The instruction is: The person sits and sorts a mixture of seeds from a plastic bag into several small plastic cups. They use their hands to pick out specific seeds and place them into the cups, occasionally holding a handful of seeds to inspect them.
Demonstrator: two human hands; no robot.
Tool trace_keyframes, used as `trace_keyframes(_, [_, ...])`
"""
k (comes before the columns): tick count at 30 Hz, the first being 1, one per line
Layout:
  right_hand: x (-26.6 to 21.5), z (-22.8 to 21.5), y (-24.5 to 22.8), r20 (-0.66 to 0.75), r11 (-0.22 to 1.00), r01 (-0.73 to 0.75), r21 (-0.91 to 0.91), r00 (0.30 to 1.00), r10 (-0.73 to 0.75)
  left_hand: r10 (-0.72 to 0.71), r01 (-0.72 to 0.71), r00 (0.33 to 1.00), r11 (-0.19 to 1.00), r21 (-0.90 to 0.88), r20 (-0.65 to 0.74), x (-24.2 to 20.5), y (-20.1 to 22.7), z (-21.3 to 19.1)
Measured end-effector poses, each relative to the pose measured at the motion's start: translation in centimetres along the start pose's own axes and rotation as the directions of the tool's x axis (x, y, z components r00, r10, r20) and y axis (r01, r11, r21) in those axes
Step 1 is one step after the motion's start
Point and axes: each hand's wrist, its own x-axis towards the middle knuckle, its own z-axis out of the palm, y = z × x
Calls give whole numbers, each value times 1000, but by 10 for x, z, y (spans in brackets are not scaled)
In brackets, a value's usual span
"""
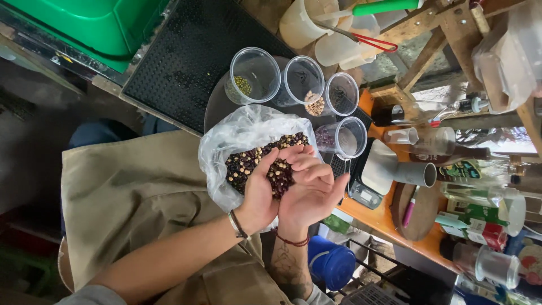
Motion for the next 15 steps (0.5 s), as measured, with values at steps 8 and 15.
trace_keyframes(8, [2,16,0,71,979,144,145,985,-156,-84,84,996,994,-66,-5,1,0,-9])
trace_keyframes(15, [9,-26,4,187,979,182,-89,969,-162,-141,141,990,980,-140,12,15,-2,-27])
